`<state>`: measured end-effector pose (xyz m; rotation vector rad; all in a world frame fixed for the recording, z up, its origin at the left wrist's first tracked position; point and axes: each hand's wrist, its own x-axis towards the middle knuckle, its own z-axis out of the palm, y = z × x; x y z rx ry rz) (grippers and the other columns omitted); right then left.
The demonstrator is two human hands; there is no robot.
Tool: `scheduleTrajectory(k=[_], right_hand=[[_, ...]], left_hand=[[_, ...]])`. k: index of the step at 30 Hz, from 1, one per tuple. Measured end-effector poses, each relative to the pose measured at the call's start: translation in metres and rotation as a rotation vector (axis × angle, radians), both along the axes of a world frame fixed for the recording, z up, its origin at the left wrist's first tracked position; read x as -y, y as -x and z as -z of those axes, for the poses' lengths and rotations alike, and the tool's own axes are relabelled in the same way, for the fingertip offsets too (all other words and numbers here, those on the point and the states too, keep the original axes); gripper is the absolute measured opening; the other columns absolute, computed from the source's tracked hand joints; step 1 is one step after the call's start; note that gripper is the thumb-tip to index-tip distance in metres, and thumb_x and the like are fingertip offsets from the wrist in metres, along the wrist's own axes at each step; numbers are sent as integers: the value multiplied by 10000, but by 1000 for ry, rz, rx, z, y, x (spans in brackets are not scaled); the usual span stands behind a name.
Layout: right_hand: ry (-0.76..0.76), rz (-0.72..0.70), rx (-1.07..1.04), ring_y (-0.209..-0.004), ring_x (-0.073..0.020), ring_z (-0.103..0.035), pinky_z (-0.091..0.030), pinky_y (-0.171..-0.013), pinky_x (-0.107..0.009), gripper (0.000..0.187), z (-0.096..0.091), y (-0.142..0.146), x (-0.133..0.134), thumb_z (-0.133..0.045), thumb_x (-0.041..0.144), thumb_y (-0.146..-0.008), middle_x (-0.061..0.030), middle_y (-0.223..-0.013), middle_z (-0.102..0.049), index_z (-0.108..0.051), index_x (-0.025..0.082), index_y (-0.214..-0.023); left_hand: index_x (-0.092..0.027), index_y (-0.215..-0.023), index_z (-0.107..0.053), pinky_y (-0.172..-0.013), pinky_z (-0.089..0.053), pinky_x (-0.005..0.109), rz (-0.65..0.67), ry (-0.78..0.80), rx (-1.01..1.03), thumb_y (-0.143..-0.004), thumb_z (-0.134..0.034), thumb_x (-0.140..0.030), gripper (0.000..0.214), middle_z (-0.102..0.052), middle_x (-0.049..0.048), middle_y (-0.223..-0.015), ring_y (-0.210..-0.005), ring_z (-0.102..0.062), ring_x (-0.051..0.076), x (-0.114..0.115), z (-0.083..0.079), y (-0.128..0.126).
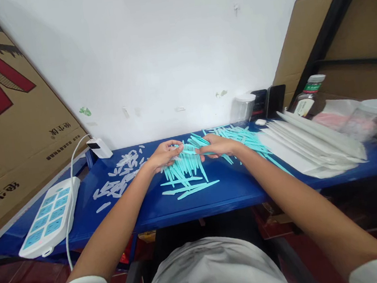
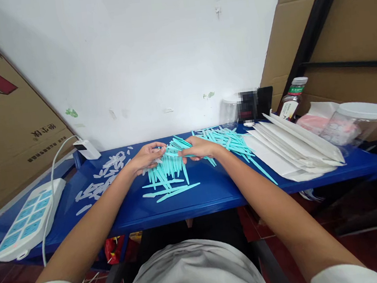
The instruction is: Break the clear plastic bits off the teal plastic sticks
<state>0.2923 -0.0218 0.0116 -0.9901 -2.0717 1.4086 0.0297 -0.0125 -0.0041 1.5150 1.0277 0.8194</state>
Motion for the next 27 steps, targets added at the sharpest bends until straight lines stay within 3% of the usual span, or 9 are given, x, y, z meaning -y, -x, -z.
scheduleTrajectory(k=[11, 18, 23, 27], right_hand=[[27, -38, -6, -426, -51, -441, -271, -377, -216, 342, 4, 4, 2, -785, 468, -838, -89, -878, -778, -639, 161, -806], [-3, 11, -54, -413, -68, -434, -245, -366, -219, 337, 7, 4, -4, -777, 453, -834, -29, -620, -661, -667, 141, -773], [12, 87, -68, -425, -78, -443, -255, -365, -221, 307, 6, 2, -4, -775, 427, -832, -13, -606, -643, -652, 149, -796], [1, 98, -60, -415, -80, -424, -254, -367, -223, 310, 2, 1, -2, -769, 433, -834, 9, -536, -594, -648, 151, -790]], left_hand=[[-194, -1178, -614, -353, -236, 164, 84, 60, 6, -741, -820, -636, 654, -456, -63, -673, -413, -310, 20, 7, 2, -7], [-171, -1002, -587, -329, -168, 164, 50, 164, 134, -874, -532, -791, 635, -473, -45, -640, -368, -242, 25, 1, 5, -7], [-156, -908, -611, -333, -185, 173, -54, 52, 8, -855, -616, -748, 595, -405, -66, -594, -367, -240, 29, -2, 2, 1], [-164, -916, -632, -344, -207, 175, 6, -12, 0, -875, -618, -720, 558, -387, -68, -598, -382, -231, 33, -1, -3, 8]])
